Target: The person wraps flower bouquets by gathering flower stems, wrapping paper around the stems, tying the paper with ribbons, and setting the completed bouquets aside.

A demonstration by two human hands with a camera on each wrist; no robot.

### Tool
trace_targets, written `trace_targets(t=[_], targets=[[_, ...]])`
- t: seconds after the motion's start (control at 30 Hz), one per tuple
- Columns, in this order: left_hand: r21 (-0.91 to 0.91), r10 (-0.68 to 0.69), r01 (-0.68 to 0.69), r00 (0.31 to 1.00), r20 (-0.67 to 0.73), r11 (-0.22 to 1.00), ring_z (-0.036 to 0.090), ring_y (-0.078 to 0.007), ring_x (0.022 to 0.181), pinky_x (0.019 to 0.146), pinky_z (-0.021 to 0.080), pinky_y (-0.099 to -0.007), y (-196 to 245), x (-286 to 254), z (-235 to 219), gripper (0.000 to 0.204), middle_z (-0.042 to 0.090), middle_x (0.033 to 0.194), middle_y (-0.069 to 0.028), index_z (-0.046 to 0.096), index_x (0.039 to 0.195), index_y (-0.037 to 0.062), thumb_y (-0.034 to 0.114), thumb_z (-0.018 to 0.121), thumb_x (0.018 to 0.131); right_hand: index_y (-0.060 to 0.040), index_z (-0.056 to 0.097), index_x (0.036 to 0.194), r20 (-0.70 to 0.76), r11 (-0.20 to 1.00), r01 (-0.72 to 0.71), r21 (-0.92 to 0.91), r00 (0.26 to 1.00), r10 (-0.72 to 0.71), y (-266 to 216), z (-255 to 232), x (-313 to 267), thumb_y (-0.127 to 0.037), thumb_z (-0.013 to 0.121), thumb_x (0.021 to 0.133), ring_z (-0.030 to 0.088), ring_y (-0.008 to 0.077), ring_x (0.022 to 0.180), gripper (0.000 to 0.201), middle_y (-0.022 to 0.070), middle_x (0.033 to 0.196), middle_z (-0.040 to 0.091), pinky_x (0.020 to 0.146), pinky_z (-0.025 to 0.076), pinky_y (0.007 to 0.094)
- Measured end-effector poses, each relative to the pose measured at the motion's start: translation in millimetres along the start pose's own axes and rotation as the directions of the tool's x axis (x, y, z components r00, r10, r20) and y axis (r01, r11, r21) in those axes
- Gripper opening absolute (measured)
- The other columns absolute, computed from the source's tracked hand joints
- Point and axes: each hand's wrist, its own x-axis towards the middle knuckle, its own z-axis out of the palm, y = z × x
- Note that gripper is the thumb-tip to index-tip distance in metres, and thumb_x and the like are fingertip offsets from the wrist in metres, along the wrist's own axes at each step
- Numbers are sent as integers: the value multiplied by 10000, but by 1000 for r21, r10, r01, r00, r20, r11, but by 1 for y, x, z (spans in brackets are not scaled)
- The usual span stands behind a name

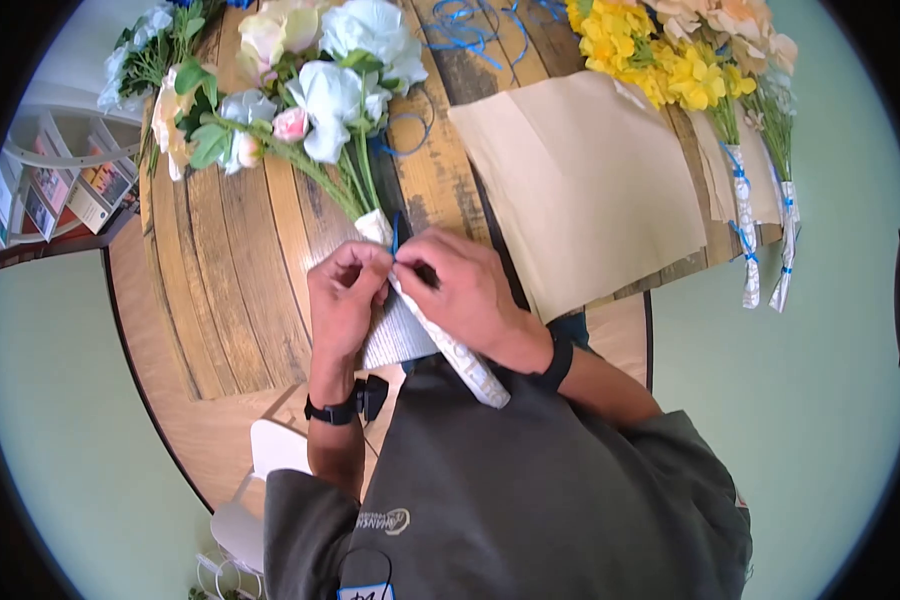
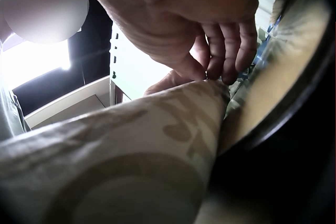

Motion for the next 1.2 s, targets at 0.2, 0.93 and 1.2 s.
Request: trace_targets(t=[0.2, 0.93, 1.2], targets=[[6, -9, 9, 1000, -5, 1000, 521, -41, 602, 544, 404, -196, 1, 0, 0, 65, 617, 731, 7, 661, 882, 4, 46, 651, 930, -44, 594, 844, -18, 995, 44, -85, 999, -46, -6, 1, -2, -64, 710, 811, 628, 283, 726, 122, 84, 804, 624, 639, 502, 386], [4, 3, -3, 1000, 22, 1000, 558, -60, 633, 578, 446, -214, 2, 0, -1, 71, 640, 762, -8, 662, 877, 2, 36, 634, 933, -54, 576, 807, 12, 990, 120, -69, 993, -119, 1, -1, 4, -50, 714, 773, 601, 268, 730, 142, 73, 781, 579, 650, 482, 387], [3, 35, -35, 998, 62, 999, 562, -64, 656, 595, 459, -220, 3, 1, -2, 71, 647, 779, -18, 659, 913, -6, 51, 639, 951, -50, 533, 791, 30, 995, 92, -31, 995, -91, 4, 2, 6, -7, 733, 702, 614, 276, 713, 222, 72, 755, 585, 622, 488, 380]])
